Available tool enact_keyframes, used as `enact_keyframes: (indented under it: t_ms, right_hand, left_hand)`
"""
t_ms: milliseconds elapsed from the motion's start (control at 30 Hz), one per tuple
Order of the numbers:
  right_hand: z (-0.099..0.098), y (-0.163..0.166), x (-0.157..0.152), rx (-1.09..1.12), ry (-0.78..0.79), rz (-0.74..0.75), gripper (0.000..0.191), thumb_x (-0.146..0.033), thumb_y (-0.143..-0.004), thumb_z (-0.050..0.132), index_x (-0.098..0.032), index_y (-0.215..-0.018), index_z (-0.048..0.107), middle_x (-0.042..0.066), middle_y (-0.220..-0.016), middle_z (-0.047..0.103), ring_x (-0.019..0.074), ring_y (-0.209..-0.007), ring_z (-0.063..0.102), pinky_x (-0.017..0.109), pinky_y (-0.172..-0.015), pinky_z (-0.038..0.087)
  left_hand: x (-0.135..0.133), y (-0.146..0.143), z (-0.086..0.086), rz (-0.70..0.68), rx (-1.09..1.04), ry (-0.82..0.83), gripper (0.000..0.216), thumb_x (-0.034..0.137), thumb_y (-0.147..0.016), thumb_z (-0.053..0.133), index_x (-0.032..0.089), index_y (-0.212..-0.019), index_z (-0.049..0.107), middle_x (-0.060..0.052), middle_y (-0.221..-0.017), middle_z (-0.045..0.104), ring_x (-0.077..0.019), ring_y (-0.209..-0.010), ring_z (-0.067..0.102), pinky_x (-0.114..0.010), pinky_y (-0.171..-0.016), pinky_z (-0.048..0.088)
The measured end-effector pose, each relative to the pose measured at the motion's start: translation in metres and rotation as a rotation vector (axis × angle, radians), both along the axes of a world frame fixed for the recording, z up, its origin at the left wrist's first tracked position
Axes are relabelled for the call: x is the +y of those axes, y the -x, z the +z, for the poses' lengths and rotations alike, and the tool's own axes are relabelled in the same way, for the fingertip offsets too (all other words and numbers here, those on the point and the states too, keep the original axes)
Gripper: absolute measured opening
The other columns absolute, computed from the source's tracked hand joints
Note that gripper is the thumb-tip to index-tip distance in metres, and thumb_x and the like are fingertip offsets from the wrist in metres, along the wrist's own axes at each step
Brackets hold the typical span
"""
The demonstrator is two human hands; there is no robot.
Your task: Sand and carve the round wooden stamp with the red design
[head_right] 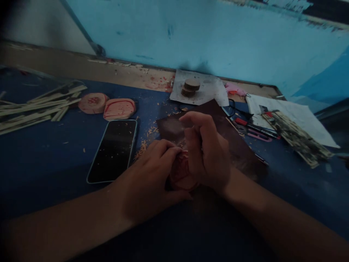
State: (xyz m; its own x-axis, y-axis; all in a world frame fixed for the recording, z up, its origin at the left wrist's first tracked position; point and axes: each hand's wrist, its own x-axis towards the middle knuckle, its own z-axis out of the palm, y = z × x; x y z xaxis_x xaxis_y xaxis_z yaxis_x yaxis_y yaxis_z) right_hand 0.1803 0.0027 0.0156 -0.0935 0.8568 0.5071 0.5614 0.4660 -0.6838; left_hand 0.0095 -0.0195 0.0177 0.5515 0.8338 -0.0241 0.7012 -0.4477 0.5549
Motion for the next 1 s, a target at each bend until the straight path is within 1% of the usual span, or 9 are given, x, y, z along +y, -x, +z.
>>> enact_keyframes:
  t_ms: [133,233,333,433,500,567,667,833,1000]
  right_hand:
    - [-0.002,0.002,0.001,0.035,-0.018,0.012,0.021,-0.030,-0.104,0.047,-0.030,-0.123,0.056,-0.001,-0.070,0.054,0.0186,-0.054,0.050,0.040,-0.057,0.044]
    - [-0.003,0.004,0.002,0.065,-0.032,-0.013,0.021,-0.031,-0.106,0.044,-0.030,-0.123,0.056,-0.001,-0.069,0.053,0.0185,-0.054,0.049,0.039,-0.054,0.042]
    - [-0.002,0.003,0.002,-0.006,-0.012,-0.008,0.021,-0.029,-0.106,0.045,-0.028,-0.124,0.055,0.001,-0.075,0.057,0.0198,-0.061,0.055,0.040,-0.060,0.047]
    - [0.002,0.002,0.004,-0.143,0.017,0.022,0.024,-0.026,-0.105,0.046,-0.027,-0.127,0.053,0.005,-0.089,0.066,0.0235,-0.079,0.066,0.043,-0.072,0.053]
    - [0.003,0.001,0.007,-0.204,0.027,0.027,0.024,-0.024,-0.104,0.045,-0.025,-0.127,0.052,0.008,-0.098,0.070,0.0263,-0.090,0.069,0.045,-0.076,0.053]
    - [0.002,0.001,0.010,-0.227,0.059,0.034,0.024,-0.022,-0.104,0.045,-0.023,-0.127,0.051,0.009,-0.100,0.071,0.0281,-0.098,0.070,0.045,-0.079,0.053]
    - [-0.004,0.001,0.014,-0.216,0.120,0.049,0.025,-0.020,-0.104,0.045,-0.023,-0.128,0.049,0.008,-0.101,0.073,0.0280,-0.108,0.069,0.044,-0.084,0.052]
    - [-0.014,0.000,0.018,-0.253,0.183,0.048,0.023,-0.021,-0.104,0.045,-0.023,-0.126,0.051,0.009,-0.122,0.074,0.0281,-0.115,0.067,0.044,-0.091,0.050]
    - [-0.014,-0.001,0.020,-0.274,0.255,0.053,0.023,-0.022,-0.102,0.044,-0.020,-0.123,0.055,0.012,-0.123,0.072,0.0293,-0.114,0.067,0.045,-0.092,0.052]
  left_hand:
    - [0.000,0.000,0.001,-0.005,0.025,-0.001,0.061,0.054,-0.071,0.086,0.018,-0.112,0.060,-0.010,-0.114,0.053,-0.0325,-0.109,0.052,-0.053,-0.096,0.049]
    - [0.001,0.000,0.002,-0.021,0.029,-0.006,0.060,0.055,-0.072,0.085,0.018,-0.112,0.060,-0.009,-0.114,0.053,-0.0323,-0.109,0.052,-0.053,-0.097,0.049]
    - [0.001,-0.001,0.002,-0.017,0.039,-0.015,0.058,0.054,-0.073,0.084,0.019,-0.112,0.059,-0.009,-0.113,0.054,-0.0321,-0.109,0.052,-0.054,-0.098,0.049]
    - [-0.001,-0.001,0.003,-0.007,0.038,0.007,0.057,0.053,-0.073,0.085,0.019,-0.111,0.059,-0.009,-0.114,0.054,-0.0322,-0.109,0.052,-0.053,-0.097,0.050]
    - [-0.002,-0.001,0.004,-0.001,0.029,0.018,0.054,0.053,-0.074,0.084,0.019,-0.109,0.059,-0.009,-0.113,0.054,-0.0319,-0.109,0.052,-0.053,-0.096,0.051]
    - [-0.003,-0.002,0.005,0.007,0.026,0.011,0.052,0.051,-0.076,0.084,0.019,-0.108,0.059,-0.010,-0.113,0.055,-0.0318,-0.108,0.053,-0.054,-0.097,0.051]
    - [-0.004,-0.003,0.007,0.011,0.045,-0.018,0.052,0.050,-0.078,0.083,0.018,-0.110,0.058,-0.011,-0.115,0.056,-0.0326,-0.111,0.053,-0.055,-0.100,0.049]
    - [-0.005,-0.006,0.008,-0.002,0.055,-0.017,0.053,0.050,-0.079,0.084,0.017,-0.111,0.058,-0.011,-0.115,0.057,-0.0313,-0.112,0.053,-0.053,-0.103,0.048]
    - [-0.006,-0.007,0.007,0.036,0.047,-0.024,0.057,0.048,-0.074,0.089,0.015,-0.110,0.060,-0.009,-0.113,0.057,-0.0298,-0.109,0.053,-0.052,-0.101,0.048]
